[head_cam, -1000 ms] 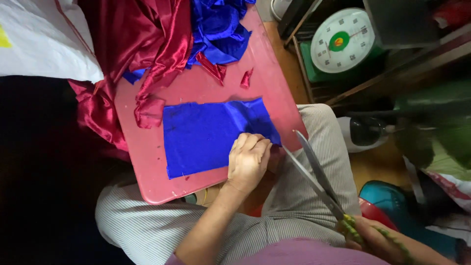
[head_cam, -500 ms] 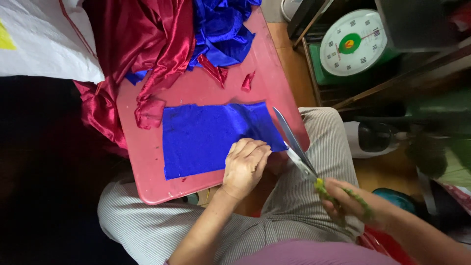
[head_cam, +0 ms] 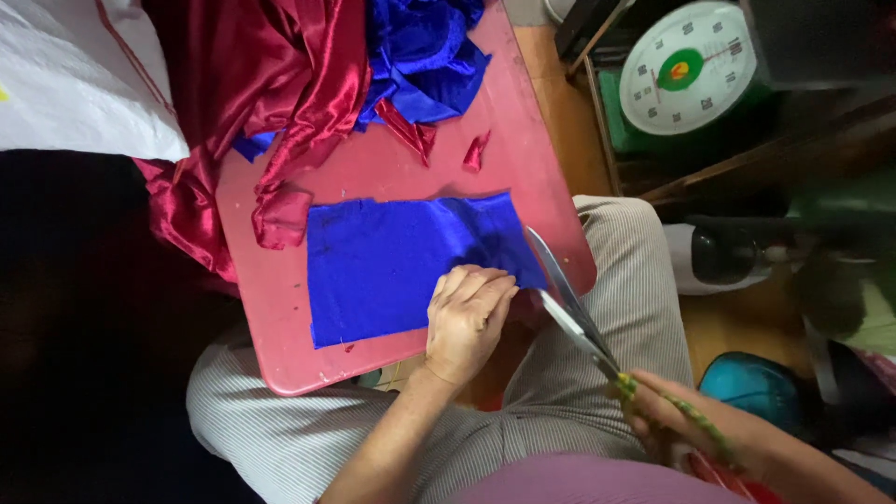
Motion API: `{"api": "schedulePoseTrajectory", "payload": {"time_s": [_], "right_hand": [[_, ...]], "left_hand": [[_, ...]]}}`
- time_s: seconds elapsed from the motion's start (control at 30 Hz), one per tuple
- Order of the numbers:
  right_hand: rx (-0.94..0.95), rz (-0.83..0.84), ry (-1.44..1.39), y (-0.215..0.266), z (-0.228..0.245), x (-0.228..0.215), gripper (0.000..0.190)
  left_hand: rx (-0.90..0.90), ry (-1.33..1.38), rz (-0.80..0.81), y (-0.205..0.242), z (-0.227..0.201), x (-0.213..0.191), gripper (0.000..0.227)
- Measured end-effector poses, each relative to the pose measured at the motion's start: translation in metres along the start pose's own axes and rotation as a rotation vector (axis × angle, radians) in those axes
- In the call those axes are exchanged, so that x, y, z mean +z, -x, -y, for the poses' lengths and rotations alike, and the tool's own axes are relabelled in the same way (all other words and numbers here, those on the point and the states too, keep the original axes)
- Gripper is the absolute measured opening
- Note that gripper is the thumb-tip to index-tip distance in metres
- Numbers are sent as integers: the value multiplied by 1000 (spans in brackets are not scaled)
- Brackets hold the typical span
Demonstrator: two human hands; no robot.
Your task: The person places a white paper template on a blue fabric and traces its outline with a black marker. They then use scissors to cut the blue fabric along the marked lines.
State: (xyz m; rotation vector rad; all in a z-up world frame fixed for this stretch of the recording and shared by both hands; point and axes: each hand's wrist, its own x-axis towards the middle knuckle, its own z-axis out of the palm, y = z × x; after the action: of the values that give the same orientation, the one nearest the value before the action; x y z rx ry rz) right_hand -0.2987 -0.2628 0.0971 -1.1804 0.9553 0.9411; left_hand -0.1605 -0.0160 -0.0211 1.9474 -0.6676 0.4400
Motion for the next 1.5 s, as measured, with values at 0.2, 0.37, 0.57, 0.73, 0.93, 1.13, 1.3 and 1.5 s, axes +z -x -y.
{"api": "schedulePoseTrajectory", "payload": {"time_s": [0.2, 0.37, 0.57, 0.73, 0.93, 1.13, 1.3, 1.5], "right_hand": [[-80, -78, 176, -7, -22, 20, 40], [-111, -88, 45, -12, -19, 26, 35], [-133, -84, 21, -4, -14, 19, 48], [-123, -104, 120, 6, -11, 15, 52], [-63, -162, 47, 7, 0, 22, 56], [-103, 13, -53, -25, -38, -25, 53], [-58, 51, -43, -25, -39, -32, 51], [-95, 7, -132, -48, -63, -52, 70]], "left_hand": [[37, -10, 4, -2, -3, -1, 4], [108, 30, -1, 1, -3, -6, 10], [266, -43, 50, 28, -25, -31, 22], [233, -94, 46, 47, -28, -26, 19], [202, -257, 85, 40, -19, -10, 19], [170, -357, 40, 11, -19, -4, 16], [151, -368, 34, 11, -17, 3, 8], [105, -284, 8, 12, -16, 1, 9]]}}
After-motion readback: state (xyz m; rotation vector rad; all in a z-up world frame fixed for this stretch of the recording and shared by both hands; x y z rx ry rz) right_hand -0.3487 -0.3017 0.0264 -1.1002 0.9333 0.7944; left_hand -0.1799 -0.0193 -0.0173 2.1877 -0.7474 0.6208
